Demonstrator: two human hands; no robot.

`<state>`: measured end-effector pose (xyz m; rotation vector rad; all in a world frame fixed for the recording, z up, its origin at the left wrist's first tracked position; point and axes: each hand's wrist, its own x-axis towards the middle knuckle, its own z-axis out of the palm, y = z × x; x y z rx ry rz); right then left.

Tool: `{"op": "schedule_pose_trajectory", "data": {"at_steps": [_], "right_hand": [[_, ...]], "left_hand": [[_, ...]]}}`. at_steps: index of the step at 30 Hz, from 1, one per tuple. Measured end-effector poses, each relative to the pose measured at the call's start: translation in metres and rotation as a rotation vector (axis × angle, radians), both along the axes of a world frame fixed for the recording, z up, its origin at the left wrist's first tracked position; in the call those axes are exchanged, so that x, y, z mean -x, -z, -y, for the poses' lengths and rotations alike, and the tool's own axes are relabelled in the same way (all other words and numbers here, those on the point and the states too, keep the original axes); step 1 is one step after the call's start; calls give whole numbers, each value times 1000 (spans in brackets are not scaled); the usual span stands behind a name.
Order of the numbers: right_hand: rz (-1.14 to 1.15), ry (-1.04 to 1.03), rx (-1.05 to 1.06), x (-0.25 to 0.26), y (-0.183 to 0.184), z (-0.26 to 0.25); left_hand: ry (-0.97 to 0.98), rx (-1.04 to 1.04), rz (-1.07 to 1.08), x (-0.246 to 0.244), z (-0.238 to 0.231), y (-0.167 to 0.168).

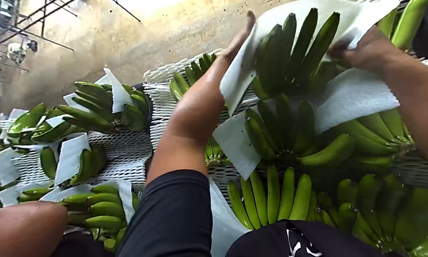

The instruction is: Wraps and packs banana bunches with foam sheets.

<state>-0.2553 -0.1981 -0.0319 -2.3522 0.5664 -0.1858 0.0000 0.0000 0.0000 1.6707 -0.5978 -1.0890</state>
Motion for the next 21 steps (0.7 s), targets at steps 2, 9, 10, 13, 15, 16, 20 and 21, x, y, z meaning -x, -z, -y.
{"op": "schedule_pose_trajectory", "data": {"at_steps": [2,9,10,13,15,16,20,21], "right_hand": [[-140,-61,110,-2,1,-2],[-297,-69,248,26,-39,-54],[-170,-126,283,46,-44,-67],[124,-309,261,118,-68,-129],[125,-440,88,168,-86,-198],[107,-492,-10,188,-84,-235],[-8,-574,-266,231,-33,-358],[25,-543,-260,235,-17,-379]], "left_hand": [[-23,-7,30,8,-3,11],[-141,-59,383,100,-37,-9],[-41,-43,505,111,-57,-18],[226,146,888,155,-146,-33],[369,254,988,186,-212,-27],[438,253,1013,201,-243,-23],[639,18,1066,243,-337,-9],[656,-79,1015,248,-352,-9]]}}
